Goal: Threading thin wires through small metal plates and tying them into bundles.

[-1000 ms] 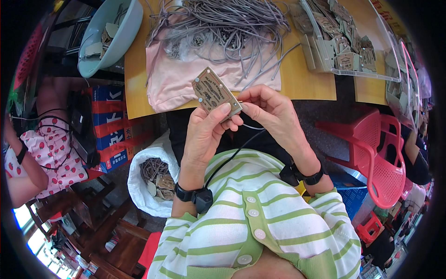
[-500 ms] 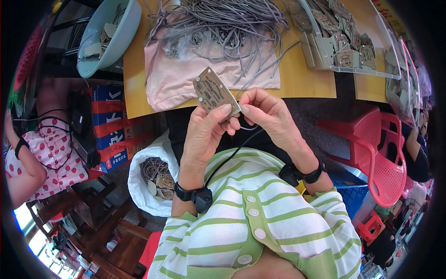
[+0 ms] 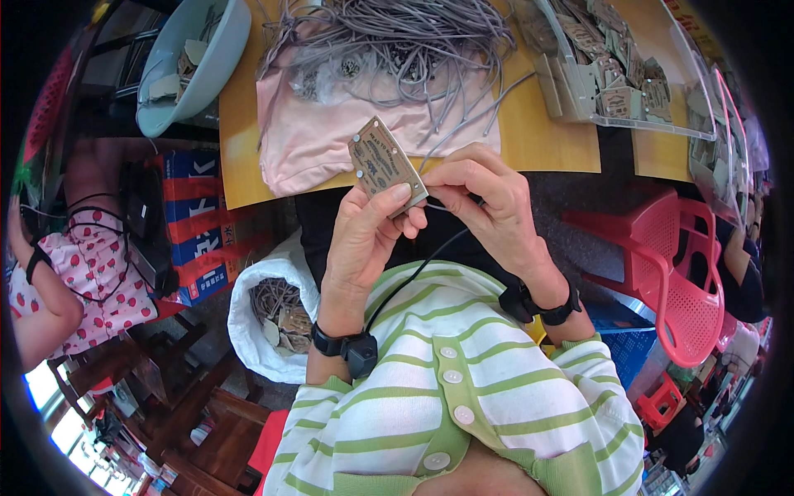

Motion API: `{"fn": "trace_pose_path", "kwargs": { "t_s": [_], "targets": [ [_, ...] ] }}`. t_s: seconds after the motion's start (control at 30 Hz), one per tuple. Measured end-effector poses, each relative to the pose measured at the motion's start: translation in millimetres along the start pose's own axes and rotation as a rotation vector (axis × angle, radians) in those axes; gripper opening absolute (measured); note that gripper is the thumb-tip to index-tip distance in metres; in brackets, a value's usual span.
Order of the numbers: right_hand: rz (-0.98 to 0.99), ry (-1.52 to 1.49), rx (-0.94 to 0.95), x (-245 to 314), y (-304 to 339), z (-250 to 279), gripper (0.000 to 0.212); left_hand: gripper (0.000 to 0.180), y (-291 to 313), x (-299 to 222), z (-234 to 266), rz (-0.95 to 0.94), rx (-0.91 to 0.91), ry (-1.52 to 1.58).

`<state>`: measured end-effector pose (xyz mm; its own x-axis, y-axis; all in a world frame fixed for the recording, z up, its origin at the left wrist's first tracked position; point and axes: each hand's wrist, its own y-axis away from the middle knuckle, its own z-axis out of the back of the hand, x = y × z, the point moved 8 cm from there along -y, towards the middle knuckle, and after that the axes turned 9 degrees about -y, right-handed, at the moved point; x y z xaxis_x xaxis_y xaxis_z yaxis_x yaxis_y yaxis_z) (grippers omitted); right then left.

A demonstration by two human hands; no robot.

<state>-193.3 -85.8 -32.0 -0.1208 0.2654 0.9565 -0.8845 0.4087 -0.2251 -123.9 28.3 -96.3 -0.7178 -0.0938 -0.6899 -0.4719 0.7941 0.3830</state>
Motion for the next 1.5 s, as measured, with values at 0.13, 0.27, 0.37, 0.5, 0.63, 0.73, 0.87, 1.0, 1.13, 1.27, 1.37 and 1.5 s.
{"fn": "trace_pose_path", "kwargs": {
  "t_s": [0.13, 0.27, 0.37, 0.5, 0.63, 0.73, 0.87, 1.0, 1.13, 1.27, 1.37, 1.5],
  "targets": [
    [0.231, 0.194, -0.066, 16, 1, 2, 0.013, 0.018, 0, 1, -1, 0.011, 0.005, -0.005],
    [-0.122, -0.146, -0.061, -10, 4, 2, 0.010, 0.020, -1, 2, -1, 0.026, 0.001, -0.024],
    [-0.470, -0.730, -0.106, -35, 16, -9, 0.010, 0.021, 0, -1, -3, 0.008, -0.020, -0.092],
    [-0.469, -0.690, -0.141, -38, 17, -6, 0.010, 0.021, -1, -2, -3, -0.015, -0.008, -0.119],
    [-0.246, -0.263, -0.080, -11, 7, 3, 0.012, 0.021, -2, 2, -1, 0.000, -0.021, -0.102],
    [-0.270, -0.237, -0.046, -10, 8, 2, 0.012, 0.020, -3, 3, 2, -0.001, 0.012, -0.088],
    [-0.320, -0.474, -0.067, -26, 13, -4, 0.017, 0.020, -1, 0, -1, -0.024, -0.014, -0.102],
    [-0.366, -0.553, -0.085, -27, 10, -5, 0.020, 0.020, 0, 0, -5, -0.027, -0.033, -0.055],
    [-0.196, -0.335, -0.024, -12, 7, -3, 0.017, 0.020, 1, -1, 0, -0.027, -0.052, -0.083],
    [-0.206, -0.370, -0.027, -13, 9, -5, 0.015, 0.019, 4, -5, -2, -0.050, -0.067, -0.127],
    [-0.183, -0.363, -0.040, -8, 9, -7, 0.014, 0.018, 3, -1, 0, -0.014, -0.035, -0.100],
    [-0.104, -0.153, 0.006, 5, 4, -7, 0.014, 0.018, 3, -2, 2, -0.031, -0.050, -0.107]
  ]
}}
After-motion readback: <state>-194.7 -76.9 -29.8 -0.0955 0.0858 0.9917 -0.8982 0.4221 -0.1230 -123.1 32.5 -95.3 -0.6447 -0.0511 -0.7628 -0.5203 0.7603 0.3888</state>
